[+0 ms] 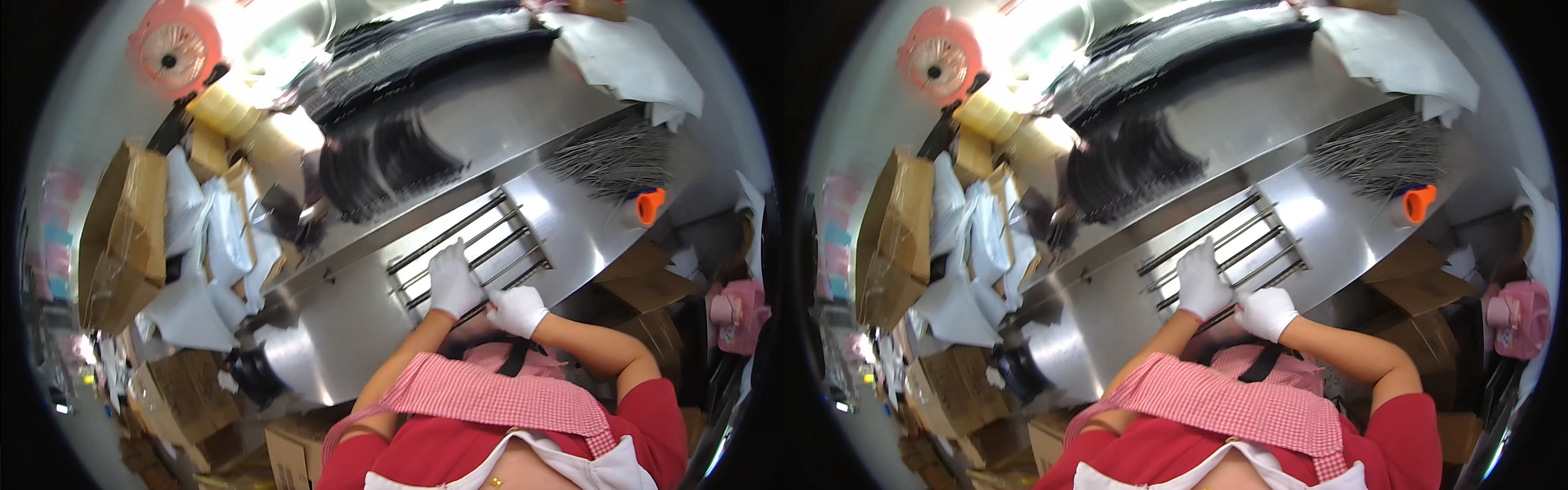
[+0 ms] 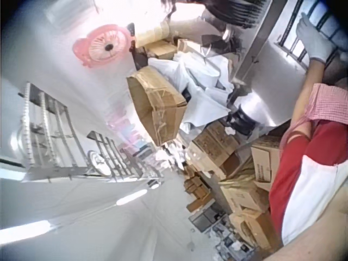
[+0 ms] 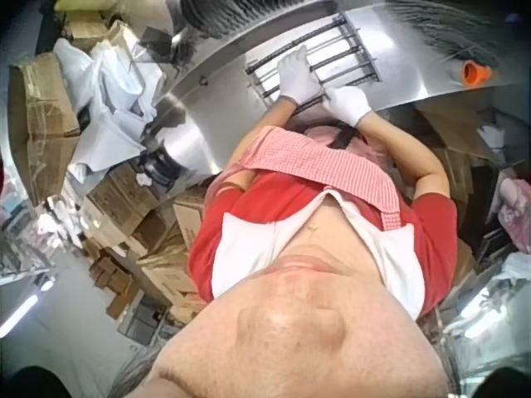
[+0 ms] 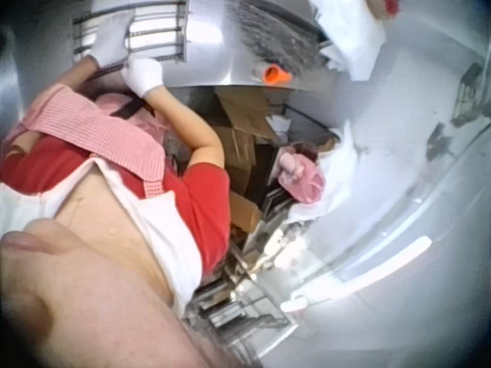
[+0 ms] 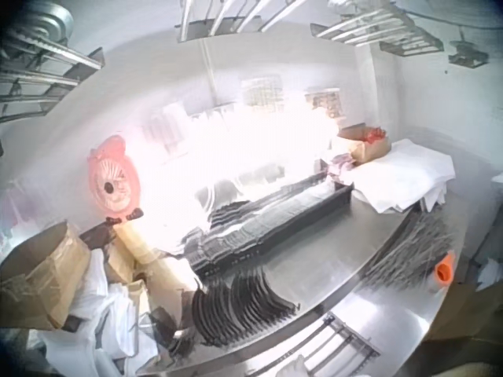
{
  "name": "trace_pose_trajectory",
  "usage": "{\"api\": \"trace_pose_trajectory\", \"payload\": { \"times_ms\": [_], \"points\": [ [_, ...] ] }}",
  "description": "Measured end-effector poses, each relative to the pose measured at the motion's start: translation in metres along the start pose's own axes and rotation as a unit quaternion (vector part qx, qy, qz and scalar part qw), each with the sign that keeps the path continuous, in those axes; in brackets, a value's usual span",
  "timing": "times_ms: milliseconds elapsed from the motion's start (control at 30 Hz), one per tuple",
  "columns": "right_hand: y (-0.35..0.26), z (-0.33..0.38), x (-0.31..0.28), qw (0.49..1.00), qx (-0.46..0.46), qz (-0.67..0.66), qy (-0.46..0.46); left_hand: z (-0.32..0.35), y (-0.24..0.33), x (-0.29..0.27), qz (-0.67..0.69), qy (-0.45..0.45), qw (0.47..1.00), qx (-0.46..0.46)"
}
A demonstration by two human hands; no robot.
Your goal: The person assembles hair extensions by inserting wefts into a metal jig, securing them with a red clip, and placing the finished units onto a rolling rack. The process is repeated continuously with new wefts taken from a stack on the table.
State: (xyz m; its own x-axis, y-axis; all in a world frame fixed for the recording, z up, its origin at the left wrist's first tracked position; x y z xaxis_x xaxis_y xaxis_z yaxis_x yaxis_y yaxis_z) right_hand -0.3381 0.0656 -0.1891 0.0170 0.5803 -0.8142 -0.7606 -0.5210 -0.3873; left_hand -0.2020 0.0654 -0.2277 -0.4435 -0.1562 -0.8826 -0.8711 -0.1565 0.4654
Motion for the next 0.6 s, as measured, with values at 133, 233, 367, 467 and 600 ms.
{"api": "trace_pose_trajectory", "payload": {
  "times_ms": [133, 233, 367, 467, 600],
  "points": [
    [0.034, -0.010, -0.146, 0.961, -0.169, -0.218, 0.001, 0.004, 0.005, -0.061, 0.082, 0.095, 0.989, 0.073],
    [0.097, -0.036, -0.322, 0.618, -0.048, -0.785, 0.000, 0.036, -0.038, -0.167, 0.088, 0.371, 0.924, 0.015],
    [0.201, -0.052, -0.451, 0.444, -0.138, -0.885, 0.021, 0.037, -0.200, -0.237, 0.104, 0.411, 0.869, -0.257],
    [0.132, -0.081, -0.444, 0.732, -0.098, -0.630, 0.239, 0.028, -0.287, -0.239, 0.373, 0.268, 0.815, -0.354],
    [-0.025, -0.124, -0.337, 0.926, -0.237, -0.218, 0.198, -0.010, -0.317, -0.252, 0.302, 0.176, 0.849, -0.397]
  ]
}}
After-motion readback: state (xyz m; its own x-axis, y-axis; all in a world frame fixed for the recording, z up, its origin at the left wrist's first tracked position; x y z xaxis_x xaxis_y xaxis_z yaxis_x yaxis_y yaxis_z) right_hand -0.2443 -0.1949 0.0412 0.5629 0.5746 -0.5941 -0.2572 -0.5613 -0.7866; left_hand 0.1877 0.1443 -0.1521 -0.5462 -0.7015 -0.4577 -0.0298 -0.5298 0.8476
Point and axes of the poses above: each hand's wrist, its own z-axis away from the middle knuckle, its own x-axis out of the palm, y = z × x, the point moved 6 cm from there along -z, towards the middle knuckle, and after that the axes turned 2 degrees about -z, right-handed, at the moved point
